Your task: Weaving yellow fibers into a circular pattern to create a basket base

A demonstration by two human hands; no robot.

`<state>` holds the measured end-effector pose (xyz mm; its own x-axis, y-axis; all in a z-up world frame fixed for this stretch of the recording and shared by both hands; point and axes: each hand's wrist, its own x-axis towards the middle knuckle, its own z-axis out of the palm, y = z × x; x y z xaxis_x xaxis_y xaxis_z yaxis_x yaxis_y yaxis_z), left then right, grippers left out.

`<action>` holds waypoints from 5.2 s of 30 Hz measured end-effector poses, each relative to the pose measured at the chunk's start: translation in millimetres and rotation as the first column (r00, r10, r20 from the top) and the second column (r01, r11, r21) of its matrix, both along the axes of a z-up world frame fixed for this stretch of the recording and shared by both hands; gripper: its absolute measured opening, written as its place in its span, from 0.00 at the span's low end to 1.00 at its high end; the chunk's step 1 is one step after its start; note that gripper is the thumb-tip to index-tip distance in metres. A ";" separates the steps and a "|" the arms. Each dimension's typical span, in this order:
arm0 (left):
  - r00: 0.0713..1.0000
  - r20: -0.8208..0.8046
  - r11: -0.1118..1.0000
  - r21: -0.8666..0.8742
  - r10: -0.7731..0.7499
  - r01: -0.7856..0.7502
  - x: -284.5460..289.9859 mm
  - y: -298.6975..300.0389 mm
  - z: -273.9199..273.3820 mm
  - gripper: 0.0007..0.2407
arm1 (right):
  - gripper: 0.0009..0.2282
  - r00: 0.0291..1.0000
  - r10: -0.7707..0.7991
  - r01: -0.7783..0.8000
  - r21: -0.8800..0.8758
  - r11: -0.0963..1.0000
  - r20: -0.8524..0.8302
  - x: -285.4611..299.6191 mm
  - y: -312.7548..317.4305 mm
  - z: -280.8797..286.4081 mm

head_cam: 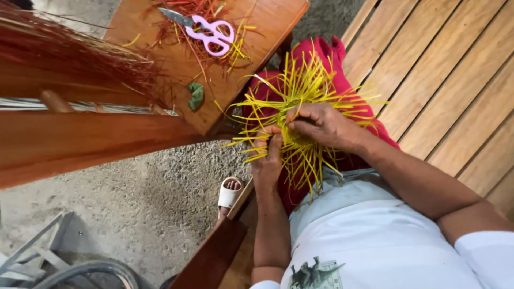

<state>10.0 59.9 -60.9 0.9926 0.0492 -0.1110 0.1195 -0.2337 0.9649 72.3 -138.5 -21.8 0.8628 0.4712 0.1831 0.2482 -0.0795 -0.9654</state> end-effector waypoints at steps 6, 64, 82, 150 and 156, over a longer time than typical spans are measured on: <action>0.998 0.052 0.993 -0.119 0.030 -0.024 2.3 -4.8 -0.1 0.03 | 0.05 0.995 0.072 -0.065 0.088 0.994 -0.074 22.1 5.4 -17.6; 0.861 0.333 0.921 -0.078 0.385 -0.382 6.9 -49.6 31.6 0.06 | 0.06 0.867 -0.324 0.308 0.103 0.946 0.379 -14.3 6.4 11.8; 0.930 0.221 0.956 -0.052 0.294 -0.289 11.0 -19.0 27.4 0.05 | 0.09 0.963 -0.256 0.247 0.103 0.964 0.086 -9.8 28.0 -40.2; 0.891 0.429 0.983 0.036 0.149 -0.182 13.5 -19.6 16.8 0.04 | 0.02 0.996 -0.041 0.056 0.198 0.979 -0.079 -17.7 14.6 13.2; 0.931 0.329 0.988 -0.044 0.156 -0.150 13.9 -9.8 -10.8 0.02 | 0.11 0.991 -0.008 -0.003 0.084 0.996 0.130 -9.7 15.3 27.7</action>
